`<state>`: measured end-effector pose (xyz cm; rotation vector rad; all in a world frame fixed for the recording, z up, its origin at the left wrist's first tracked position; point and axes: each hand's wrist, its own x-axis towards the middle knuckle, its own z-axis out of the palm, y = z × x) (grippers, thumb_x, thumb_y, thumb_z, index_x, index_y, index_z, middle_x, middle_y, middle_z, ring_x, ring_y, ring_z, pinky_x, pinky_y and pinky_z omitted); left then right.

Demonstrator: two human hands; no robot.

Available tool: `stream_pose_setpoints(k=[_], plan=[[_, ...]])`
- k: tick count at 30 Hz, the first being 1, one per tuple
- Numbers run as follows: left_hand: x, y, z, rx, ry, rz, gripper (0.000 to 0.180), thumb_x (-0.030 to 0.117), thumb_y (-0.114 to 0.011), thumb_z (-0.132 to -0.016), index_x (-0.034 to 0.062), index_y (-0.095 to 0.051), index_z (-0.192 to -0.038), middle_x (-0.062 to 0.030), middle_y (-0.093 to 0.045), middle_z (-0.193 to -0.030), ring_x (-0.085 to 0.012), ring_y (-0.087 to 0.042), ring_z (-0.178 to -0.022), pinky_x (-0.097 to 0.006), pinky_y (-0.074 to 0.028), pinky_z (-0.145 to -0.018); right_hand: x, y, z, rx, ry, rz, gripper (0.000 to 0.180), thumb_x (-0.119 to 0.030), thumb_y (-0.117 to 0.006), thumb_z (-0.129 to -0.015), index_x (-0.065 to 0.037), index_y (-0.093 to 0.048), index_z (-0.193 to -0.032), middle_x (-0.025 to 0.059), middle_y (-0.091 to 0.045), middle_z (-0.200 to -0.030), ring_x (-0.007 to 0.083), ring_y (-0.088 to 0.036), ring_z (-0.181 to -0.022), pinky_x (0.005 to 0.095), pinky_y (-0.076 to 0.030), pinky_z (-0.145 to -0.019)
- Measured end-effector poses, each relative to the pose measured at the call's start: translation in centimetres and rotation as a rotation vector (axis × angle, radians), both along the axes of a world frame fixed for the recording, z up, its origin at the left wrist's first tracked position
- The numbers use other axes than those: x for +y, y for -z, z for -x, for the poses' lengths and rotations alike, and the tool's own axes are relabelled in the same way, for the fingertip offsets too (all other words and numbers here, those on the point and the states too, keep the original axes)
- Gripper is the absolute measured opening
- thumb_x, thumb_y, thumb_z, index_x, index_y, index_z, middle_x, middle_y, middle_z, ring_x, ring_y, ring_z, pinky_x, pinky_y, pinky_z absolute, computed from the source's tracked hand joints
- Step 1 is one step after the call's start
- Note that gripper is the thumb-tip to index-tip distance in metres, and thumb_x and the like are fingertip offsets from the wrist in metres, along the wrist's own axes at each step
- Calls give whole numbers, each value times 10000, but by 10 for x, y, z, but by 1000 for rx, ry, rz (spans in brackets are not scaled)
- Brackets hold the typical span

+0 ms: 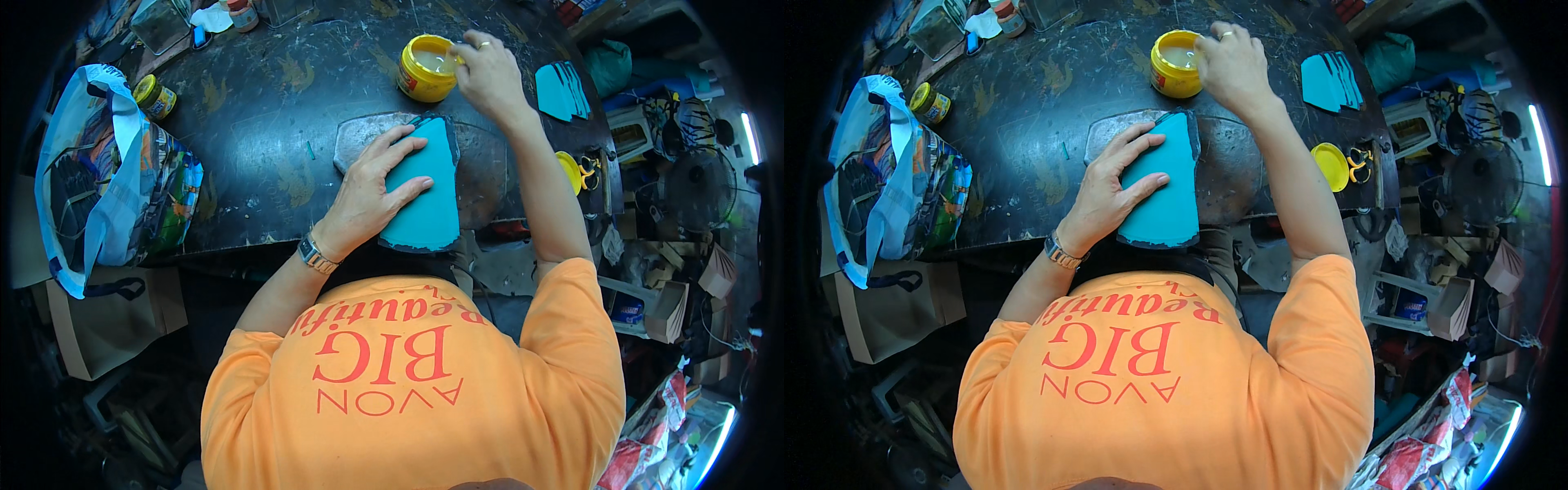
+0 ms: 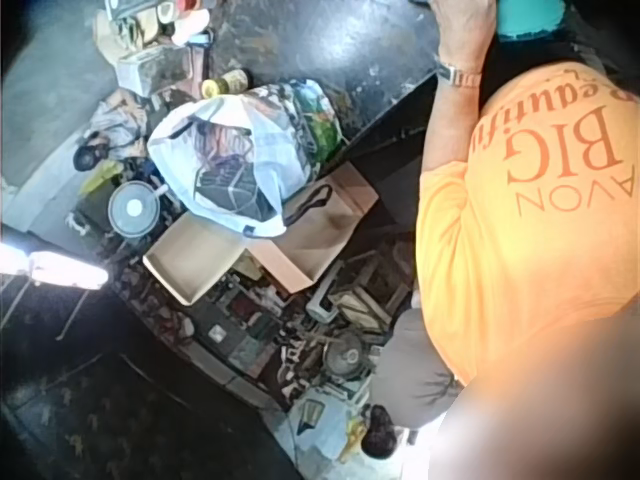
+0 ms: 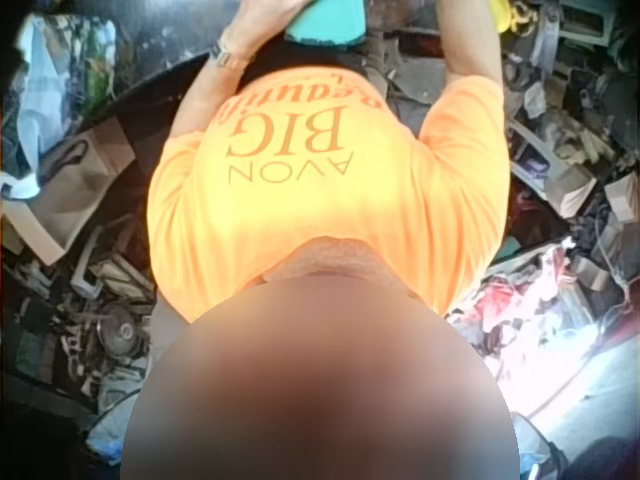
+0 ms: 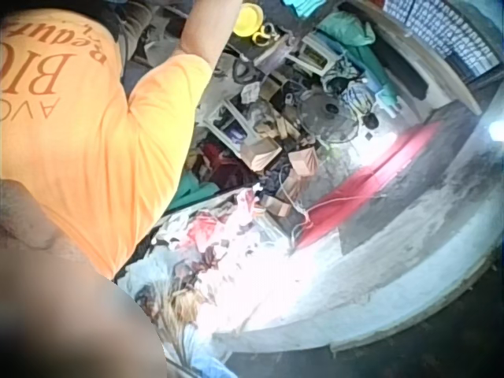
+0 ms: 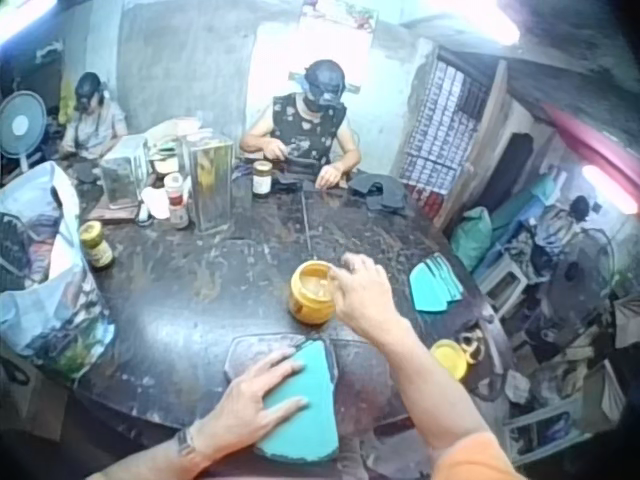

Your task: The person repeatedly applies glue from a yellow tub to the edges of teal foam pieces and presses them together. They handle the foam pieces one at a time, aligning edges and smoothing the bond before moving to the next piece.

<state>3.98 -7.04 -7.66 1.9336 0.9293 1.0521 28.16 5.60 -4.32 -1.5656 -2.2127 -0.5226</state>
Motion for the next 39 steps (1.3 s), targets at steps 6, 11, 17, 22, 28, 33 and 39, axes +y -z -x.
stream_pose_setpoints(k=[6, 11, 17, 22, 28, 33, 39], plan=[[-1, 1, 0, -4, -12, 6, 484, 257, -763, -876, 44, -634, -1292, -187, -537, -1435, -374, -550, -1284, -438, -451, -1073, -51, 5, 9, -101, 2, -46, 317, -28, -642, -817, -93, -750, -1108, 141, -645, -1262, 317, -562, -1250, 453, -451, -984], [-1, 0, 1, -37, -2, 34, 486, 256, -768, -874, 52, -634, -1294, -183, -543, -1432, -364, -571, -1269, -427, -471, -1053, -89, 11, 2, 638, -188, 373, 419, 44, -554, -786, -101, -744, -1130, 126, -591, -1341, 296, -550, -1279, 416, -453, -1053], [-2, -1, 0, -53, -23, 65, 487, 204, -791, -860, 60, -654, -1304, -151, -578, -1421, -290, -584, -1278, -388, -467, -1053, -106, 47, 6, 816, -175, 412, 673, 132, -444, -795, -237, -710, -1290, 125, -505, -1461, 312, -422, -1378, 408, -384, -1129], [-2, 0, 0, -55, -25, 69, 495, 203, -791, -860, 59, -652, -1313, -142, -579, -1423, -285, -581, -1281, -386, -464, -1056, -111, 56, 4, 905, -225, 436, 676, 144, -456, -821, -262, -703, -1301, 122, -490, -1476, 312, -416, -1379, 407, -354, -1151], [-1, 2, 1, -68, -17, 77, 496, 227, -788, -861, 50, -647, -1303, -160, -568, -1418, -304, -578, -1275, -394, -470, -1052, -136, 59, -7, 768, -328, 383, 599, 149, -526, -860, -243, -728, -1265, 95, -484, -1495, 291, -428, -1384, 380, -385, -1108], [-1, 4, -1, -79, -24, 95, 496, 241, -787, -860, 49, -649, -1296, -167, -568, -1414, -316, -583, -1270, -399, -476, -1047, -160, 59, -10, 799, -422, 409, 613, 138, -577, -807, -289, -762, -1207, 89, -468, -1520, 299, -422, -1389, 415, -327, -1161], [-1, 3, 1, -53, -19, 103, 507, 203, -795, -859, 74, -648, -1327, -138, -569, -1429, -272, -563, -1296, -379, -463, -1059, -140, 50, -5, 1099, -355, 434, 578, 166, -529, -853, -215, -742, -1232, 111, -470, -1499, 299, -445, -1364, 392, -409, -1110]])
